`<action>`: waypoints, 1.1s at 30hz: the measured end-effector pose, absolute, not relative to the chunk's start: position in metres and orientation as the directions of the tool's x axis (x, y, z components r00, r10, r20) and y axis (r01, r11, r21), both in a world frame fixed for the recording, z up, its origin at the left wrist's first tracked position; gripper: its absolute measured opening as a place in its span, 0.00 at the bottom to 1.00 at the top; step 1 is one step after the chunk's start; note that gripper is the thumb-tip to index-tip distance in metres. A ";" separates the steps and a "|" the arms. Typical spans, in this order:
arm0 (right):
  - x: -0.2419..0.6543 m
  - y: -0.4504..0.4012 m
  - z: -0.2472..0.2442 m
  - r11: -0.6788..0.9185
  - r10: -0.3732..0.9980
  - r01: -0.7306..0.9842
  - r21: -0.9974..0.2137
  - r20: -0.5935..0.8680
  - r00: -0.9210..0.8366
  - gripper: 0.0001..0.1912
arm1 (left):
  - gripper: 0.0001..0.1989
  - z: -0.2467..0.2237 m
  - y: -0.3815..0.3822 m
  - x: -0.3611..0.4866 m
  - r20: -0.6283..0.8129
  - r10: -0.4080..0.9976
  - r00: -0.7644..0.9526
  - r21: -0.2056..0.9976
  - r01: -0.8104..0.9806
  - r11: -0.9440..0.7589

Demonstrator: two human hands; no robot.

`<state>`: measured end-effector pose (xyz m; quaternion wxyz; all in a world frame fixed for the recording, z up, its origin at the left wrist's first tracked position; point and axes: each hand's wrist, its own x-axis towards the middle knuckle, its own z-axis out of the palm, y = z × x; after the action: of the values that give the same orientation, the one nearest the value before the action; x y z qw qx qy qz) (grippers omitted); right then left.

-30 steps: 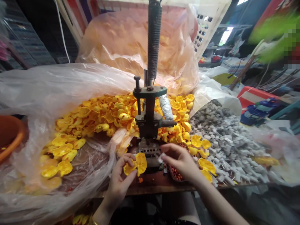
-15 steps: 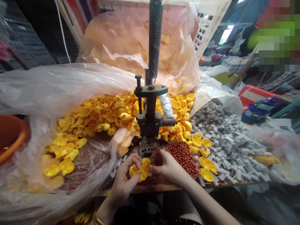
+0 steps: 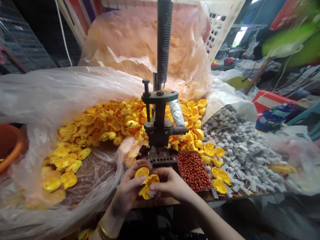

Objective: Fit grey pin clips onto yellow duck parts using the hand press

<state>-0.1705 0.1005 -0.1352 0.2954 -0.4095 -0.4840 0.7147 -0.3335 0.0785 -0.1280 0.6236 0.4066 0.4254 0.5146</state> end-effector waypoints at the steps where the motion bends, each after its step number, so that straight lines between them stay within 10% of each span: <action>1: -0.172 0.100 -0.137 -0.352 0.856 -0.067 -0.934 -0.292 -0.427 0.23 | 0.24 -0.133 0.076 -0.329 -0.074 0.997 0.023 0.965 -0.249 0.077; 5: -0.166 0.102 -0.141 -0.178 0.944 -0.032 -0.984 -0.161 -0.288 0.20 | 0.24 -0.157 0.068 -0.315 0.170 0.980 -0.100 0.979 0.135 -0.155; 8: -0.138 0.112 -0.139 0.048 0.968 0.376 -0.925 -0.050 -0.245 0.09 | 0.13 -0.168 0.072 -0.317 0.215 0.962 -0.170 0.971 0.146 -0.191; 11: -0.104 0.126 -0.138 0.084 0.996 0.896 -0.436 0.052 -0.068 0.09 | 0.16 -0.169 0.081 -0.322 0.025 0.949 -0.316 0.993 -0.100 -0.060; 15: -0.086 0.136 -0.140 0.111 0.994 0.986 -0.125 -0.002 -0.112 0.12 | 0.21 -0.162 0.087 -0.320 -0.275 0.909 -0.312 0.901 -0.413 0.131; 22: -0.091 0.137 -0.142 0.129 0.985 0.990 -0.059 -0.105 -0.134 0.14 | 0.20 -0.150 0.085 -0.314 -0.337 0.910 -0.239 0.837 -0.518 0.174; 33: -0.088 0.138 -0.142 0.156 0.978 0.898 -0.412 -0.062 -0.198 0.08 | 0.23 -0.152 0.084 -0.313 -0.367 0.884 -0.288 0.841 -0.510 0.182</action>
<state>-0.0882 0.1378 -0.1419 0.1101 -0.6235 -0.7522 0.1826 -0.3134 0.0845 -0.1523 0.5684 0.1808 0.5177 0.6133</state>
